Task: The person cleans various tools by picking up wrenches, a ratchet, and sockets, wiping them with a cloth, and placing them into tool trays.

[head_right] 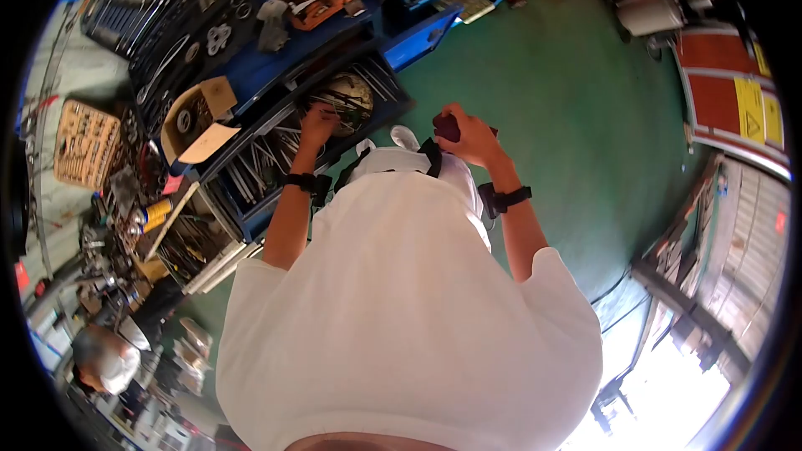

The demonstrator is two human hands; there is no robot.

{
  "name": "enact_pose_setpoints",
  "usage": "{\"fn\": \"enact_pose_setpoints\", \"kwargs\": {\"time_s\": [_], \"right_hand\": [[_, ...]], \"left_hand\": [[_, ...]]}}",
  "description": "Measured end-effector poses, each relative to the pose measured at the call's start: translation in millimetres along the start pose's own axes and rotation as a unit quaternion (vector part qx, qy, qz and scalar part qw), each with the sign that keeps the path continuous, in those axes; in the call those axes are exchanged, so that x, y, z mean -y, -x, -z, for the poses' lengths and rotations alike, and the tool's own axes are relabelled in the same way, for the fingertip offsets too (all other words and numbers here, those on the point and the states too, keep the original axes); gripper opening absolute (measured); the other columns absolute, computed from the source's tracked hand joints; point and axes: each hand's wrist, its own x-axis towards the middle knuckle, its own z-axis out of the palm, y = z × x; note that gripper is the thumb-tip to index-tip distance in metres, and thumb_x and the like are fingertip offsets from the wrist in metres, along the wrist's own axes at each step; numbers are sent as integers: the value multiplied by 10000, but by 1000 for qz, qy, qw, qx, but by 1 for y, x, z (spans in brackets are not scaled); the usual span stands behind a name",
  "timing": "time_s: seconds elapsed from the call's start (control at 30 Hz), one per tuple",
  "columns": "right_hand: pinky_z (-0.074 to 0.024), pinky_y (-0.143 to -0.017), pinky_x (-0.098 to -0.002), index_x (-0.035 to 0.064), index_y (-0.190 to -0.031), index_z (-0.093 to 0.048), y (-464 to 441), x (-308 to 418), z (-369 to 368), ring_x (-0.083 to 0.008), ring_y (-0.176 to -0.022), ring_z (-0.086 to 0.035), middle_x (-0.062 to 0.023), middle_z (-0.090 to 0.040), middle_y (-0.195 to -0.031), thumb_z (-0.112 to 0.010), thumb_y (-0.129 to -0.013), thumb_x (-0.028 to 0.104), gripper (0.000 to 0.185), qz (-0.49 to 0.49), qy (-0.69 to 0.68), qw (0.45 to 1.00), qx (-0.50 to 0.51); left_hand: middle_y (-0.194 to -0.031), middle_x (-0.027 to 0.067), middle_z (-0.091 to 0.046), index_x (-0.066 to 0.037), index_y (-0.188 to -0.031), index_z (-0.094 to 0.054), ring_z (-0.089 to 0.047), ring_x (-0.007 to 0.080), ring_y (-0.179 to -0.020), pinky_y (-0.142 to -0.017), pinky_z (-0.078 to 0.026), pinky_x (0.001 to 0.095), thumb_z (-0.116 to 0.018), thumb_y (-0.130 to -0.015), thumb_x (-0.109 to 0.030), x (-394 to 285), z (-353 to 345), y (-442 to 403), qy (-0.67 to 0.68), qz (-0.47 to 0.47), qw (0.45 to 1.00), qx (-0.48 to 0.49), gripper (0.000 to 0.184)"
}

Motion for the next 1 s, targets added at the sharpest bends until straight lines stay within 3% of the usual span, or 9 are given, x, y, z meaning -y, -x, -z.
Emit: {"fn": "enact_pose_setpoints", "kwargs": {"time_s": [0.1, 0.27, 0.43, 0.53, 0.67, 0.73, 0.9, 0.97, 1.0], "right_hand": [[-532, -748, -394, 129, -1153, -464, -24, 0, 5, -341, -847, -670, -175, -671, -949, -747, -764, 272, 502, 42, -44, 998, 36], [-533, -763, -336, 88, -1187, -428, -61, 26, 5, -231, -875, -652, -152, -641, -1017, -745, -832, 243, 500, 153, -128, 979, 48], [-513, -807, -312, 79, -1238, -369, -78, 80, -5, -173, -947, -594, -127, -591, -1101, -695, -890, 205, 493, 196, -261, 924, 200], [-497, -842, -317, 75, -1256, -356, -90, 91, -23, -167, -982, -579, -112, -573, -1118, -675, -905, 207, 492, 246, -245, 896, 277], [-477, -883, -330, 62, -1249, -390, -95, 114, -23, -197, -999, -590, -117, -572, -1105, -671, -902, 206, 469, 263, -155, 882, 358], [-481, -877, -333, 60, -1238, -413, -104, 99, -35, -209, -996, -599, -127, -579, -1107, -669, -901, 201, 446, 283, -151, 872, 369], [-492, -847, -331, 35, -1181, -492, -123, 65, -52, -213, -981, -618, -125, -617, -1062, -659, -898, 187, 362, 357, -90, 857, 360], [-491, -837, -342, 18, -1133, -527, -128, 57, -49, -240, -994, -628, -118, -639, -1014, -638, -911, 201, 308, 236, -75, 856, 453], [-488, -847, -392, 15, -1096, -563, -129, 50, -50, -285, -1005, -626, -122, -657, -977, -656, -881, 222, 312, 240, -100, 862, 435]], "left_hand": [[-1034, 195, -676, -11, -1175, -579, -660, 250, -1011, -850, -528, 376, -775, -749, -181, -54, 22, 10, 139, 161, 969, 125, 499], [-1358, 212, -480, -80, -1431, -327, -492, 308, -1249, -1030, -414, 420, -846, -731, -302, -135, 51, 36, 222, 76, 940, 246, 899], [-1377, 185, -466, -80, -1477, -236, -452, 302, -1288, -1062, -392, 445, -864, -708, -298, -170, 50, 57, 287, 41, 933, 212, 1017], [-1323, 109, -514, -68, -1456, -282, -515, 201, -1186, -1000, -449, 360, -810, -770, -152, -175, 45, 69, 379, 88, 905, 172, 870], [-1288, 104, -546, -63, -1424, -348, -536, 201, -1158, -997, -444, 346, -702, -828, -16, -169, 41, 94, 374, 99, 921, 49, 695], [-1276, 91, -559, -61, -1396, -396, -555, 202, -1134, -996, -442, 348, -606, -849, 68, -156, 21, 109, 489, 142, 860, -44, 599], [-1232, 90, -589, -50, -1348, -450, -572, 197, -1109, -981, -457, 340, -528, -914, -10, -100, -16, 155, 287, 147, 939, -120, 444], [-1216, 99, -600, -53, -1328, -475, -577, 200, -1102, -974, -466, 342, -514, -939, -74, -105, -20, 172, 282, 156, 938, -128, 391], [-1172, 83, -613, -56, -1265, -527, -583, 186, -1062, -940, -472, 328, -509, -949, -142, -116, -12, 174, 441, 244, 843, -188, 328]]}}
